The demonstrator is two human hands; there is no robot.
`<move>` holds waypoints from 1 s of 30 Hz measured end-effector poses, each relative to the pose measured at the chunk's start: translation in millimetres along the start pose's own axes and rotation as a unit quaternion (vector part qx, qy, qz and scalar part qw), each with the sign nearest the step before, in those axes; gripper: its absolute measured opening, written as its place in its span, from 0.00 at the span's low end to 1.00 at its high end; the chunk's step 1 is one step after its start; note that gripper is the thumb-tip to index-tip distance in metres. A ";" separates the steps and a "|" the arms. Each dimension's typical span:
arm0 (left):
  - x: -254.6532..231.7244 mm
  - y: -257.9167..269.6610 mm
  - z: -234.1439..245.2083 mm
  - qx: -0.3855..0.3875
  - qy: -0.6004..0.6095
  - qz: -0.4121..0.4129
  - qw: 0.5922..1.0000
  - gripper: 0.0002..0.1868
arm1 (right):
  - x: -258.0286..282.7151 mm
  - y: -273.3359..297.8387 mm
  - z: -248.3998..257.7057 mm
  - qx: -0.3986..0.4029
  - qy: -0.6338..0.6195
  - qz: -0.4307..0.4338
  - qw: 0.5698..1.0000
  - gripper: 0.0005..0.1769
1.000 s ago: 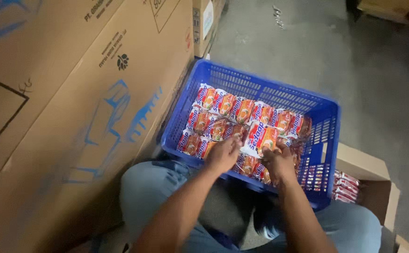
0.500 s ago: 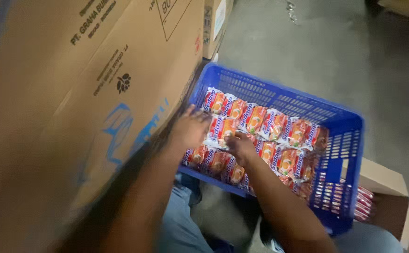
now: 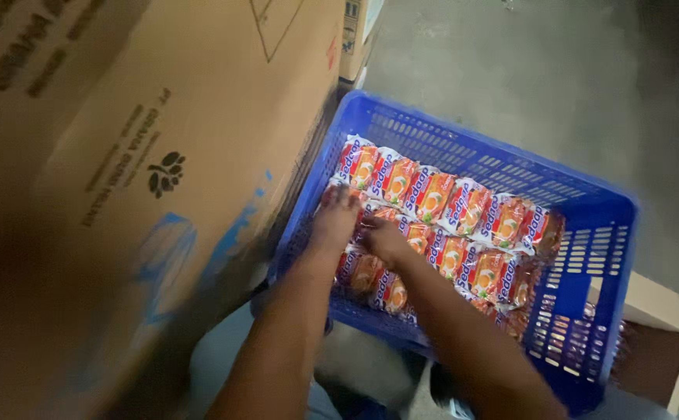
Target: The person transfers individually wrapped snack packs from a blue plastic basket into a cardboard box. They pick up the packs by hand and place them into the box, repeating the action throughout the clip.
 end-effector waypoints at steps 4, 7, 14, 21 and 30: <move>8.3 8.5 -15.3 0.015 -0.033 0.000 0.999 0.17 | 99.9 105.6 2.4 0.009 0.193 0.022 0.981 0.24; 12.7 4.0 -16.6 0.043 -0.010 0.013 0.999 0.22 | 203.5 196.3 54.6 -0.061 0.415 0.167 0.892 0.24; 2.7 -4.7 -4.8 0.181 -0.093 0.049 0.978 0.29 | 319.6 370.1 197.3 -0.456 0.795 0.063 0.396 0.55; 0.8 -1.2 -15.9 0.260 0.019 0.071 0.963 0.32 | 302.3 360.0 173.5 -0.391 0.720 0.094 0.566 0.57; -327.4 -70.9 81.7 0.168 0.031 -0.167 0.971 0.24 | 287.9 363.4 219.0 -0.360 0.842 0.382 0.127 0.24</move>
Point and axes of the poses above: each hand's wrist, its own y-axis away from the middle knuckle, its own z-axis out of the back of the hand, x = y × z, the point moved 10 cm from there along -y, towards the middle knuckle, and after that the axes turned 5 degrees about y, right-handed, at the moved point
